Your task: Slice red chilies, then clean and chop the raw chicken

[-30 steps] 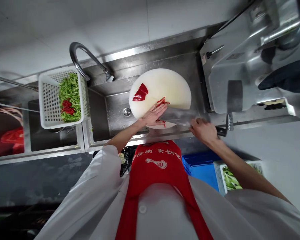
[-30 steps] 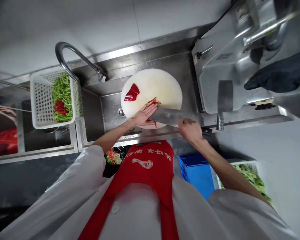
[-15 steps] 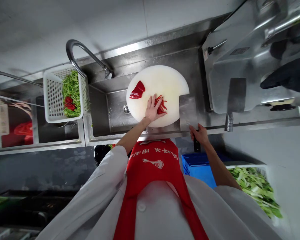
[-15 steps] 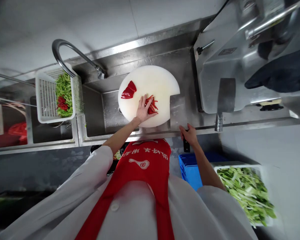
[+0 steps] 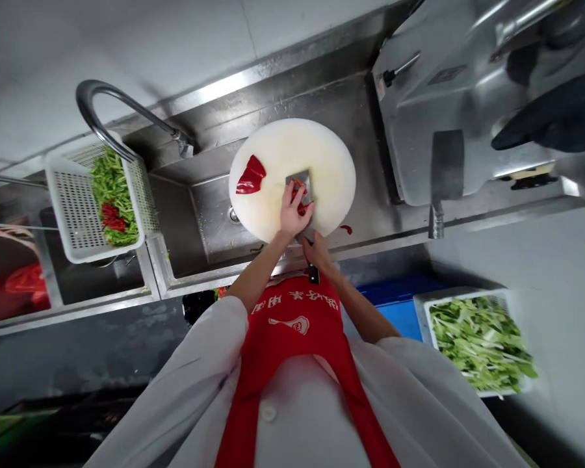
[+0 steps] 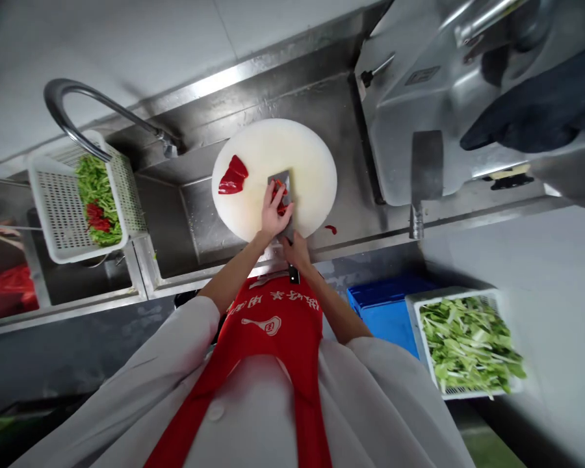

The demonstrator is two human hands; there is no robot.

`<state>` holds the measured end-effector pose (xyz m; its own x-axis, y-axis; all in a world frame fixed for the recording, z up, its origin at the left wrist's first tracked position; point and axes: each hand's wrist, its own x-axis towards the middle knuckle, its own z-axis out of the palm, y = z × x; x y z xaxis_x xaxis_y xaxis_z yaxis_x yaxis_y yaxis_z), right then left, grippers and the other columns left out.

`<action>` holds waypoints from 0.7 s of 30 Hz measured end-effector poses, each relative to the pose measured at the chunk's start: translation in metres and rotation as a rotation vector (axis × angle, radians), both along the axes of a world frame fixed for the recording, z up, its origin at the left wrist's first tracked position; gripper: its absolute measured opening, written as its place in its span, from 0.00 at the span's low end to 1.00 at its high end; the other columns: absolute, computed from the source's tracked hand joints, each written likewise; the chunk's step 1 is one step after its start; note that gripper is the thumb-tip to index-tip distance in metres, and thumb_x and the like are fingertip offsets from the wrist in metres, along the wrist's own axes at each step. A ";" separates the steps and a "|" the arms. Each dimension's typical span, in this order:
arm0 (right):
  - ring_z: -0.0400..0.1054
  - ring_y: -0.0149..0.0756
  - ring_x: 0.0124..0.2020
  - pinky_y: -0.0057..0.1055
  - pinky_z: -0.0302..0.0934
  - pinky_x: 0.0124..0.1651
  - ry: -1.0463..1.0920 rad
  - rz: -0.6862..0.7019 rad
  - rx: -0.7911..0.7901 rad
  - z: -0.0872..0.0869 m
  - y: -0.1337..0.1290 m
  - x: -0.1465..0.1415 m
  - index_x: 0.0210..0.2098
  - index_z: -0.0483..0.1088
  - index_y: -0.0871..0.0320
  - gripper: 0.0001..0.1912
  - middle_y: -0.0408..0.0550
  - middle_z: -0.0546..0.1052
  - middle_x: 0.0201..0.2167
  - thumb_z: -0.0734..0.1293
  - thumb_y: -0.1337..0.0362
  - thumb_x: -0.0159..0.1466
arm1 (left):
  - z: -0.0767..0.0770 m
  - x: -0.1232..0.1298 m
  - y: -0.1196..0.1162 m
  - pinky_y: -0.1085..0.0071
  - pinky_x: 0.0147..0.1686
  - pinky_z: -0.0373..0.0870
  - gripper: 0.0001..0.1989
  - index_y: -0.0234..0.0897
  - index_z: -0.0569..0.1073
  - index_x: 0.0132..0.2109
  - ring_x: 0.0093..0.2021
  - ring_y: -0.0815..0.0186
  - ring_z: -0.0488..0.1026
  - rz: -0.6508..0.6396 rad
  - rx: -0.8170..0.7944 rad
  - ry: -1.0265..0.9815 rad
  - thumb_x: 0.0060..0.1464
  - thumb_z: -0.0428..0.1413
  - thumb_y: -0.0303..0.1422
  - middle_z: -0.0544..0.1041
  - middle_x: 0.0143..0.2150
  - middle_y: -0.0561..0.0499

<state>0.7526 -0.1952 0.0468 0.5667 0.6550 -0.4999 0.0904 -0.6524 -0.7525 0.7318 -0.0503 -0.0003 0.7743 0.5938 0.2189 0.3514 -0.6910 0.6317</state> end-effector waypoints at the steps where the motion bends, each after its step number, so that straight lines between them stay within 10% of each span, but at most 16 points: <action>1: 0.72 0.39 0.39 0.31 0.66 0.42 -0.008 0.010 0.010 0.002 0.003 -0.010 0.47 0.69 0.59 0.15 0.51 0.80 0.38 0.58 0.56 0.69 | 0.006 -0.007 0.003 0.43 0.73 0.54 0.32 0.43 0.56 0.74 0.78 0.50 0.46 0.026 0.010 -0.027 0.69 0.46 0.48 0.49 0.78 0.41; 6: 0.74 0.42 0.40 0.31 0.64 0.42 -0.068 0.216 0.029 0.028 0.043 -0.062 0.47 0.69 0.57 0.15 0.54 0.80 0.38 0.57 0.55 0.72 | 0.055 -0.078 0.046 0.47 0.69 0.65 0.26 0.44 0.62 0.71 0.74 0.54 0.58 0.224 0.151 -0.164 0.72 0.44 0.44 0.60 0.73 0.39; 12: 0.75 0.44 0.40 0.30 0.60 0.39 -0.151 0.567 0.116 0.079 0.171 -0.160 0.46 0.69 0.57 0.12 0.54 0.81 0.36 0.58 0.58 0.72 | 0.101 -0.221 0.154 0.55 0.65 0.69 0.20 0.40 0.72 0.58 0.66 0.55 0.68 0.596 0.209 -0.296 0.68 0.51 0.46 0.69 0.66 0.38; 21: 0.75 0.41 0.37 0.29 0.59 0.37 -0.213 0.795 0.170 0.112 0.346 -0.293 0.45 0.68 0.58 0.10 0.55 0.81 0.37 0.57 0.64 0.71 | 0.071 -0.394 0.350 0.64 0.57 0.72 0.14 0.36 0.73 0.48 0.50 0.62 0.76 1.025 -0.012 -0.427 0.68 0.52 0.43 0.77 0.49 0.44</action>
<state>0.4594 0.1507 0.1587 -0.0249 0.9559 -0.2927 0.6266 -0.2133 -0.7496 0.3381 0.3000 0.0710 -0.2229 0.9135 0.3402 0.5045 -0.1906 0.8421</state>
